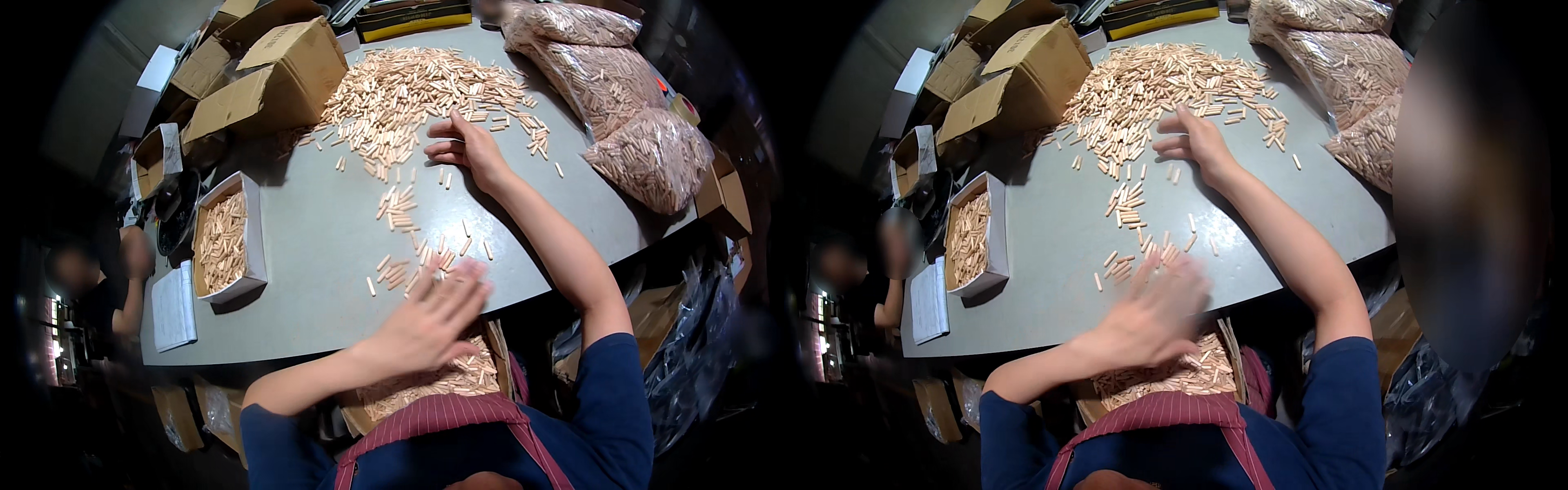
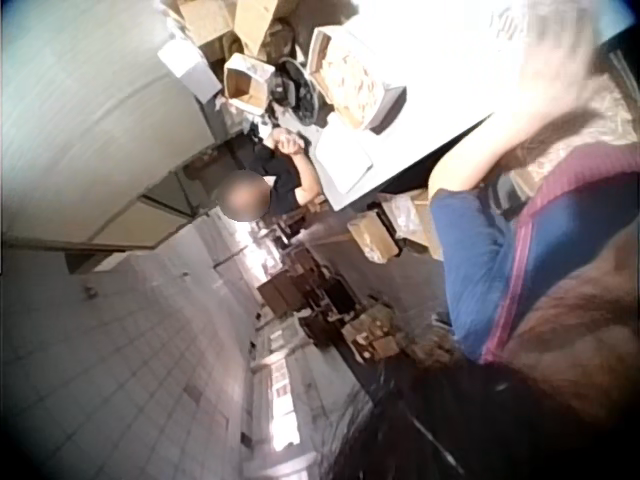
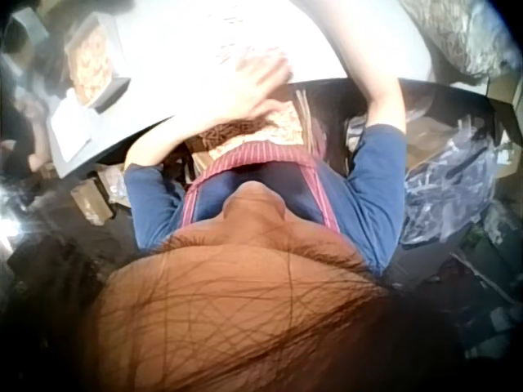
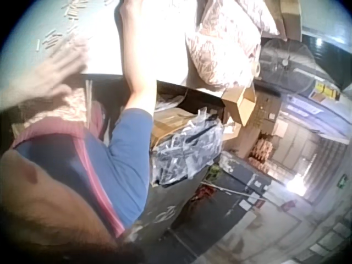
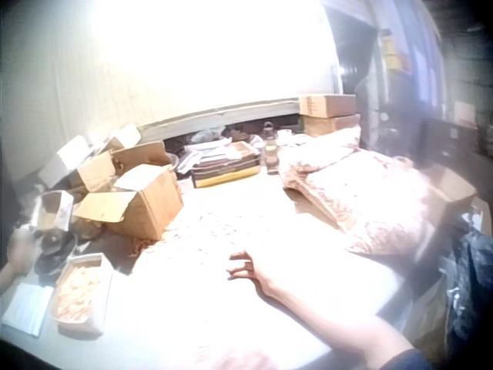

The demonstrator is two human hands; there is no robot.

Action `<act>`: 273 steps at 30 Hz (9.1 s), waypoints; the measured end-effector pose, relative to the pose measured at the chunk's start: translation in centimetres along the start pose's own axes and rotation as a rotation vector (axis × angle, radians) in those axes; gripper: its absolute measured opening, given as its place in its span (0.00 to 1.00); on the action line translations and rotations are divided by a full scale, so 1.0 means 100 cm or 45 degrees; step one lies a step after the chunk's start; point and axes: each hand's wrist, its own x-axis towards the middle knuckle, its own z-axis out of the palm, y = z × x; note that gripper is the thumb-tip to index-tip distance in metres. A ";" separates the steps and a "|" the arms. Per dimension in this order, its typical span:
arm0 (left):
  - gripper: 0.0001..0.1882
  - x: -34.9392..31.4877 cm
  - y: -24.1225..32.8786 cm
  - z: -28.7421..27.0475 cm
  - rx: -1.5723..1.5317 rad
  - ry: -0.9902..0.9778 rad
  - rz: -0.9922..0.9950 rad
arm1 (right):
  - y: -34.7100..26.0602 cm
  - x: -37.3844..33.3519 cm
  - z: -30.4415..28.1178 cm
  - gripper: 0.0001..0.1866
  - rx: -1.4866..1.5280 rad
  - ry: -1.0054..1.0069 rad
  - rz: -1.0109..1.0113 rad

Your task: The person sorts small wooden sticks on a table, moving them from a large pile into a cardboard box. They use both hands to gather and transfer the sticks, occasionally picking up individual pieces to inspect them before placing them in the box.

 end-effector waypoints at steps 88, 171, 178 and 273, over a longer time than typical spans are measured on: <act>0.46 -0.024 -0.027 0.007 0.018 0.069 -0.249 | -0.052 -0.049 0.016 0.09 -1.481 -0.810 0.062; 0.19 -0.026 -0.065 0.005 -1.112 0.024 0.098 | -0.015 -0.021 0.004 0.08 -0.649 -0.593 0.207; 0.17 -0.074 -0.033 -0.014 -1.963 -0.121 -0.425 | -0.015 -0.022 0.004 0.09 -0.682 -0.577 0.191; 0.39 -0.134 -0.013 -0.006 -0.057 0.267 -0.799 | 0.014 -0.027 0.014 0.17 -1.321 -0.287 -0.733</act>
